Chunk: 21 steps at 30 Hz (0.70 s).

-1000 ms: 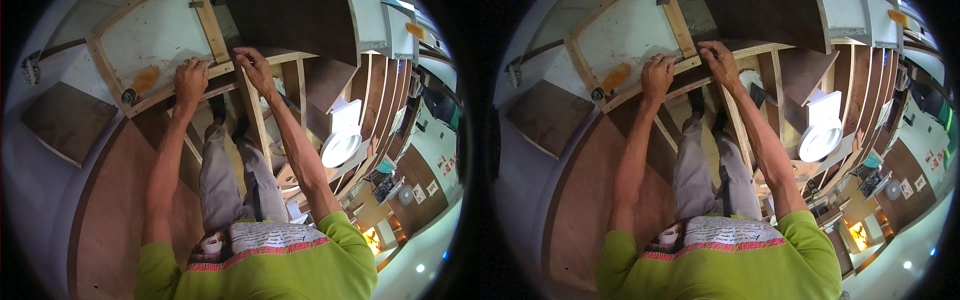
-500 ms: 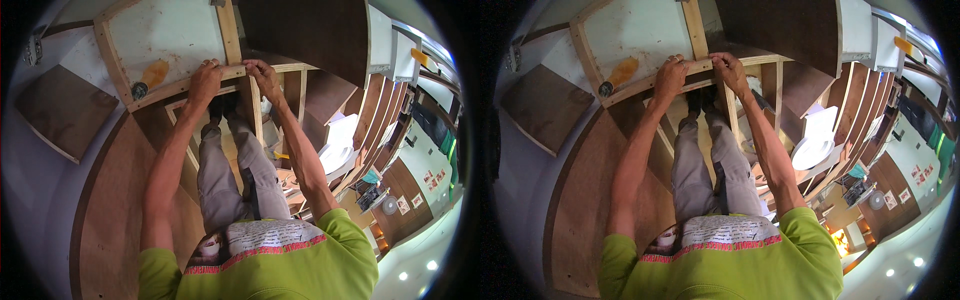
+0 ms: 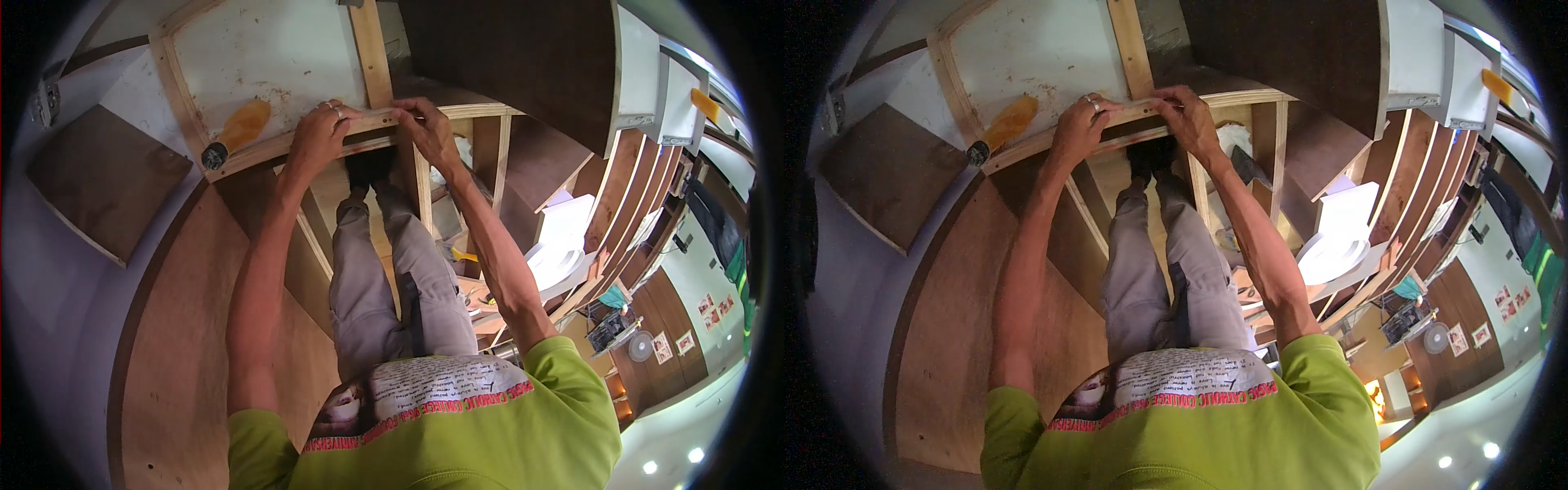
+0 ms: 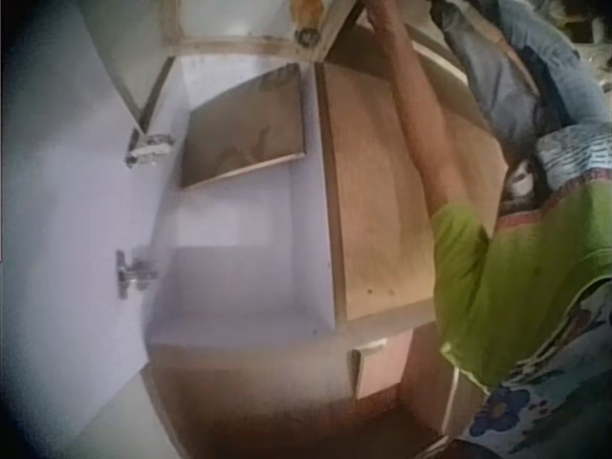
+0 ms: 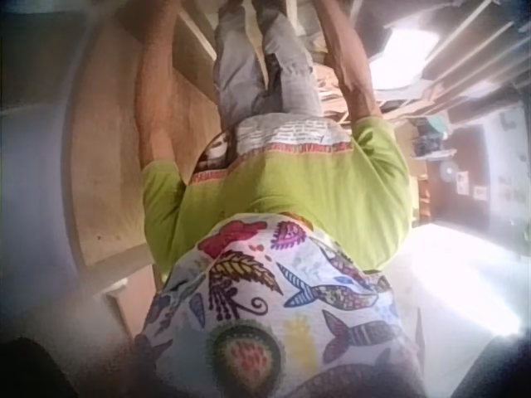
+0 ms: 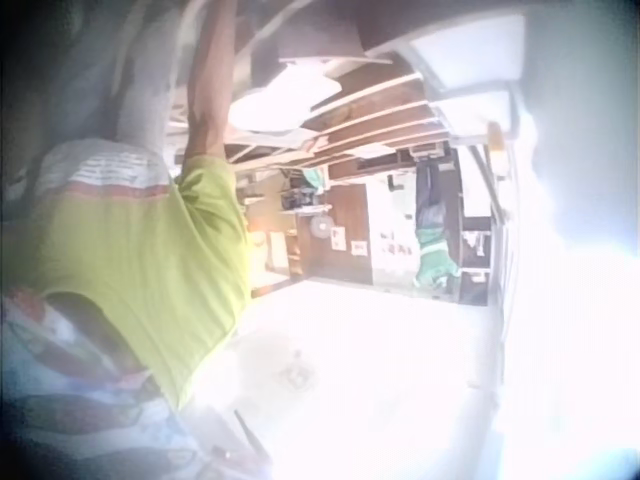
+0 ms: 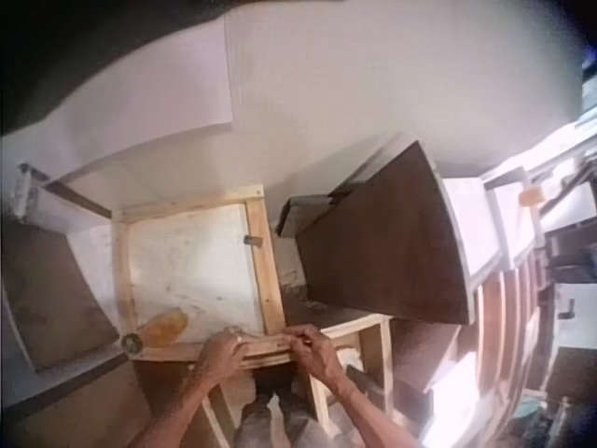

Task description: The person cuts a piece of sandpaper with scissors and then uses it to sand the edges of a wooden frame. They then apply a liquid finish to the frame using a brush.

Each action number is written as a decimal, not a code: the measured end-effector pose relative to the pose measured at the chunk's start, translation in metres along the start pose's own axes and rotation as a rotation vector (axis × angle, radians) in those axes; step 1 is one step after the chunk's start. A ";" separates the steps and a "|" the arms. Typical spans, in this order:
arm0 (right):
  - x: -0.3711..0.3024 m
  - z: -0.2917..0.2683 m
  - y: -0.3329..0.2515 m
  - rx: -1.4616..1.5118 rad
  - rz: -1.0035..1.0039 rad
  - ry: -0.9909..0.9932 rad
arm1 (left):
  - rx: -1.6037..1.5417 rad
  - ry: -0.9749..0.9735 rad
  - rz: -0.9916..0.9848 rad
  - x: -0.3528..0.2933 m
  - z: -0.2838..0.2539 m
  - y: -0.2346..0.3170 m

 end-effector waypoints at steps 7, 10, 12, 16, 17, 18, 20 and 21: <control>-0.013 0.012 -0.055 -0.642 -0.550 0.187 | 0.023 -0.003 0.036 0.005 -0.001 0.006; -0.004 0.023 -0.052 -0.676 -0.561 0.104 | 0.151 -0.011 0.073 0.005 0.000 0.016; 0.004 0.028 -0.044 -0.675 -0.579 0.053 | 0.351 0.013 0.087 0.003 0.007 0.028; 0.003 0.026 -0.056 -0.888 -0.538 0.015 | 0.626 0.232 -0.020 -0.007 0.036 0.058; 0.004 0.026 -0.055 -0.883 -0.536 0.007 | 0.592 0.274 -0.051 -0.008 0.038 0.058; 0.005 0.024 -0.053 -0.881 -0.530 0.001 | 0.557 0.314 -0.078 -0.009 0.040 0.056; 0.003 0.017 -0.062 -0.857 -0.532 0.016 | 0.484 0.365 -0.096 -0.012 0.040 0.047; -0.001 0.008 -0.072 -0.808 -0.519 0.038 | 0.452 0.378 -0.087 -0.012 0.041 0.042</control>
Point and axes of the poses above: each hand's wrist, its own x-axis towards the middle knuckle, its own z-axis out of the palm, y = z × x, the point moved 8 cm from there along x, towards the middle knuckle, and after that the axes turned 7 degrees about -x, right-handed, at the moved point
